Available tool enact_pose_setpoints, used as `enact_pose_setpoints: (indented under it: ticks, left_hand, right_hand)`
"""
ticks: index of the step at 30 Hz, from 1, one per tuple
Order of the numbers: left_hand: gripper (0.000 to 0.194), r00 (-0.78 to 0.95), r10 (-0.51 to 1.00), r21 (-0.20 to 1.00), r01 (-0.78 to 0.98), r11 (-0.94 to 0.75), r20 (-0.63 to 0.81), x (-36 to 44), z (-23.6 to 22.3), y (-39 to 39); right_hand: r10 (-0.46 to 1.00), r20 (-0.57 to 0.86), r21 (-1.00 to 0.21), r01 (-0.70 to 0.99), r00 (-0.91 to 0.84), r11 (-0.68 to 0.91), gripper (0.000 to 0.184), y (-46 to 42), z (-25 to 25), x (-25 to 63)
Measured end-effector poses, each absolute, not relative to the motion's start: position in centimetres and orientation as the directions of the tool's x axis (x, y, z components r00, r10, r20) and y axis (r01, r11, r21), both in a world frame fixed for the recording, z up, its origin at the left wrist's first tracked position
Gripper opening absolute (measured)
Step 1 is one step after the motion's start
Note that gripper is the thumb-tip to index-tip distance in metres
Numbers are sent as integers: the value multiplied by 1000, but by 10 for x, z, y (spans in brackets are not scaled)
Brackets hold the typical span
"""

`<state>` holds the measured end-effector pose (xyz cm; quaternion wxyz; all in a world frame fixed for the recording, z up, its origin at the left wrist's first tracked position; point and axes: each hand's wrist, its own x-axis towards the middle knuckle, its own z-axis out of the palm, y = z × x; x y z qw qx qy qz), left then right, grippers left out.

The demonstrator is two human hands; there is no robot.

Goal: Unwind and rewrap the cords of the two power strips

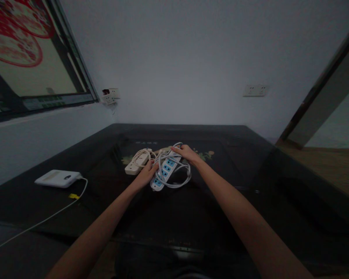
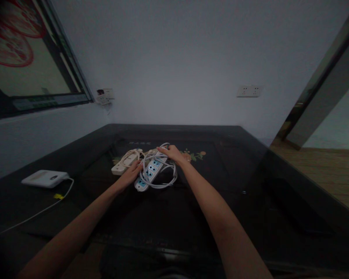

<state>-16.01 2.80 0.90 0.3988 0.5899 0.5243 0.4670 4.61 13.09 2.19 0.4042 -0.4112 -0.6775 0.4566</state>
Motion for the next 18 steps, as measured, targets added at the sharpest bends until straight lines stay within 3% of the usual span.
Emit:
enact_pose_setpoints:
  ticks: [6, 11, 18]
  left_hand:
    - [46, 94, 996, 1000, -12, -5, 6, -154, 7, 28]
    - [48, 30, 997, 989, 132, -70, 67, -151, 13, 24]
    - [48, -2, 999, 999, 26, -33, 33, -150, 10, 23]
  right_hand:
    - [921, 228, -931, 205, -316, 301, 45, 129, 31, 42]
    - [916, 271, -916, 214, -295, 340, 43, 122, 39, 43]
    - [924, 305, -936, 107, -231, 336, 38, 122, 43, 40]
